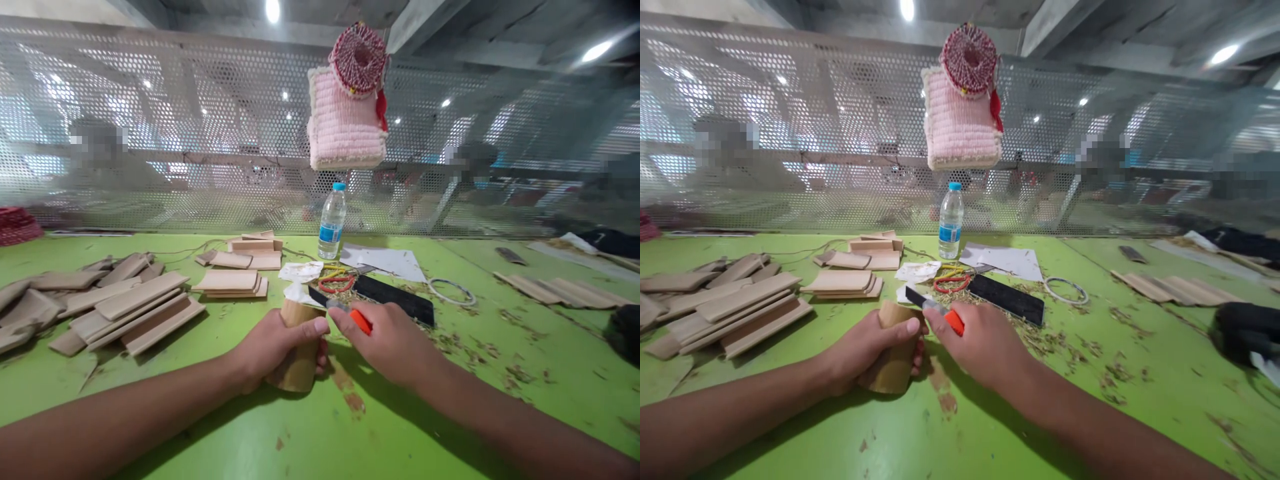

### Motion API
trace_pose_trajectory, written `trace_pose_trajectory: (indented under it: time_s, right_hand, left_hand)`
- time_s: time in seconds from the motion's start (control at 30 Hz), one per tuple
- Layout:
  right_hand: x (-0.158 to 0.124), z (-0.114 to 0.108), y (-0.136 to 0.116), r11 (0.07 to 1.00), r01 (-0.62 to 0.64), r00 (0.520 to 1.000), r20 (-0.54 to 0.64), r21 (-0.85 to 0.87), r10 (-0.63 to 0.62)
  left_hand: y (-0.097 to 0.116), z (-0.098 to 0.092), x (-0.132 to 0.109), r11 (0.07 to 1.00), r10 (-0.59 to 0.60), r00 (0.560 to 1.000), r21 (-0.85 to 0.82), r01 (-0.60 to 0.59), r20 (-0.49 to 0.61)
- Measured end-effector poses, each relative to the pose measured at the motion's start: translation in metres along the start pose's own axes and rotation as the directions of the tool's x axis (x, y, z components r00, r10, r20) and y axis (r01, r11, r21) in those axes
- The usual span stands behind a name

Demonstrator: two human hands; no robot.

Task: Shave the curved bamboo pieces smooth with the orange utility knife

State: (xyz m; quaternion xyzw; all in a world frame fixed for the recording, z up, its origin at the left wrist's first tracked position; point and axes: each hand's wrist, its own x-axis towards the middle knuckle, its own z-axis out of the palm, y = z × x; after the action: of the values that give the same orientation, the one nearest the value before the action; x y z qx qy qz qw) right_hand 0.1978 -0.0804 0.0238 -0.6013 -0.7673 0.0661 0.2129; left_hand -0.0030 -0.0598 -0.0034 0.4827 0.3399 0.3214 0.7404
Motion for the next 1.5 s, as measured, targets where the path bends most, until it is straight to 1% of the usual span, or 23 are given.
trace_pose_trajectory:
  time_s: [0.13,0.23,0.4,0.53,0.67,0.77,0.87,0.97,1.07,1.17,1.27,1.37,1.43,1.5]
  right_hand:
    - [-0.0012,0.0029,0.0001,0.997,0.072,0.990,0.122,0.013,-0.073]
    - [-0.0012,0.0038,-0.0005,0.996,0.088,0.986,0.144,0.011,-0.089]
    - [-0.0030,0.0054,-0.0003,0.996,0.088,0.988,0.128,-0.012,-0.086]
    - [-0.0033,0.0082,0.0009,0.996,0.083,0.992,0.096,-0.019,-0.081]
    - [-0.0008,0.0069,0.0013,0.999,0.038,0.999,0.015,-0.002,-0.038]
    - [0.0006,0.0043,0.0010,0.999,0.019,1.000,-0.024,0.030,-0.018]
    - [0.0004,0.0032,0.0006,0.998,0.025,1.000,-0.005,0.051,-0.025]
    - [-0.0006,0.0036,0.0002,0.998,0.050,0.998,0.048,0.046,-0.052]
    - [-0.0016,0.0041,-0.0003,0.997,0.076,0.990,0.114,0.022,-0.078]
    - [-0.0021,0.0046,-0.0003,0.996,0.084,0.987,0.141,0.003,-0.083]
    - [-0.0013,0.0058,0.0008,0.998,0.063,0.992,0.109,-0.002,-0.062]
    - [0.0003,0.0066,0.0019,0.999,0.037,0.998,0.041,0.029,-0.038]
    - [0.0010,0.0063,0.0020,0.998,0.033,0.999,0.014,0.053,-0.034]
    - [0.0009,0.0054,0.0020,0.997,0.035,0.999,0.015,0.068,-0.036]
  left_hand:
    - [-0.0002,-0.0053,0.0003,0.999,0.029,0.998,0.015,-0.030,0.053]
    - [0.0021,-0.0047,0.0000,0.999,0.015,0.998,0.027,-0.017,0.063]
    - [0.0052,-0.0014,-0.0011,0.997,0.013,0.999,0.077,-0.016,0.043]
    - [0.0040,-0.0005,-0.0012,0.998,-0.002,1.000,0.067,0.001,0.012]
    - [0.0023,0.0002,-0.0014,0.999,-0.032,0.999,0.032,0.033,-0.023]
    - [0.0019,-0.0001,-0.0010,0.999,-0.037,0.999,0.015,0.038,-0.018]
    - [0.0020,-0.0016,0.0000,1.000,-0.025,0.999,-0.003,0.025,0.021]
    - [0.0025,-0.0034,0.0010,1.000,-0.007,0.998,-0.003,0.007,0.060]
    - [0.0035,-0.0040,0.0011,1.000,-0.009,0.998,0.012,0.008,0.068]
    - [0.0049,-0.0025,0.0002,0.999,-0.019,0.997,0.029,0.017,0.071]
    - [0.0056,0.0006,-0.0010,0.999,-0.033,0.999,0.029,0.032,0.029]
    - [0.0053,0.0028,-0.0016,0.999,-0.037,0.999,0.008,0.037,-0.021]
    - [0.0049,0.0022,-0.0014,0.999,-0.032,0.999,-0.001,0.032,-0.016]
    - [0.0045,0.0000,-0.0007,1.000,-0.025,1.000,-0.008,0.025,0.016]
